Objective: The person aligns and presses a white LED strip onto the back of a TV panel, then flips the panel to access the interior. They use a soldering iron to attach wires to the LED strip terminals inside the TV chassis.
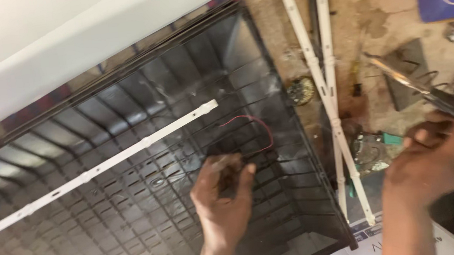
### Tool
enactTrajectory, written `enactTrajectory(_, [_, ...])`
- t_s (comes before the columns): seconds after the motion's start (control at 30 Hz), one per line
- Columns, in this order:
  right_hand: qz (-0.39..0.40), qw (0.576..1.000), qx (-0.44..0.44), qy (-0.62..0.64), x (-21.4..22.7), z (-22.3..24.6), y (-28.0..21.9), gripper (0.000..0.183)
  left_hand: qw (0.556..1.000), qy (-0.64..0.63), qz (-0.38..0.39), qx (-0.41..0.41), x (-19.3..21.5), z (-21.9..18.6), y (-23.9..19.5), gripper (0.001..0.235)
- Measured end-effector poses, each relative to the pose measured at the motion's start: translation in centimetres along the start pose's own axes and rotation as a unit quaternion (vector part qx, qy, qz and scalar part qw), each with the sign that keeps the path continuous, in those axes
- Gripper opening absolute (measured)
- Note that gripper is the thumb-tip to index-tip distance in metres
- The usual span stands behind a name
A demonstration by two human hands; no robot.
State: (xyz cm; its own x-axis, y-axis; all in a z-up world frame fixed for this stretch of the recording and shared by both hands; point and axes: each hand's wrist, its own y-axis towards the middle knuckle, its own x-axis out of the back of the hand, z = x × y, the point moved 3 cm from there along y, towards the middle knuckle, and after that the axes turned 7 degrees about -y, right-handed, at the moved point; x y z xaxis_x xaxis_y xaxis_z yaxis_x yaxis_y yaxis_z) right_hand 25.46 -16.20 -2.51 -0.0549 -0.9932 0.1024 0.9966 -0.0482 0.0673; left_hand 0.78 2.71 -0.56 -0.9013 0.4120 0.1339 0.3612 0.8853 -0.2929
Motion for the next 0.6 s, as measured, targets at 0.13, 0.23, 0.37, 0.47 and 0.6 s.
enactTrajectory(0.13, [0.021,0.999,-0.004,-0.044,4.4,-1.5,0.4,0.029,0.998,0.059,0.019,-0.021,-0.6,-1.6,0.0,0.023])
enactTrajectory(0.23, [0.069,0.997,-0.027,-0.027,6.8,-2.9,1.6,0.028,0.996,0.076,0.026,-0.048,-1.0,-2.5,0.6,0.024])
enactTrajectory(0.37, [0.134,0.991,0.006,-0.007,8.2,-4.1,1.6,0.031,0.994,0.055,-0.029,-0.092,-1.1,-3.6,2.2,0.013])
enactTrajectory(0.47, [0.145,0.989,0.017,-0.015,8.2,-4.3,0.8,0.032,0.991,0.071,-0.099,-0.048,-1.7,-4.2,3.4,0.024])
enactTrajectory(0.6, [0.162,0.986,0.023,-0.021,6.7,-4.2,0.1,0.032,0.979,0.189,-0.080,-0.008,-2.6,-4.6,5.0,0.051])
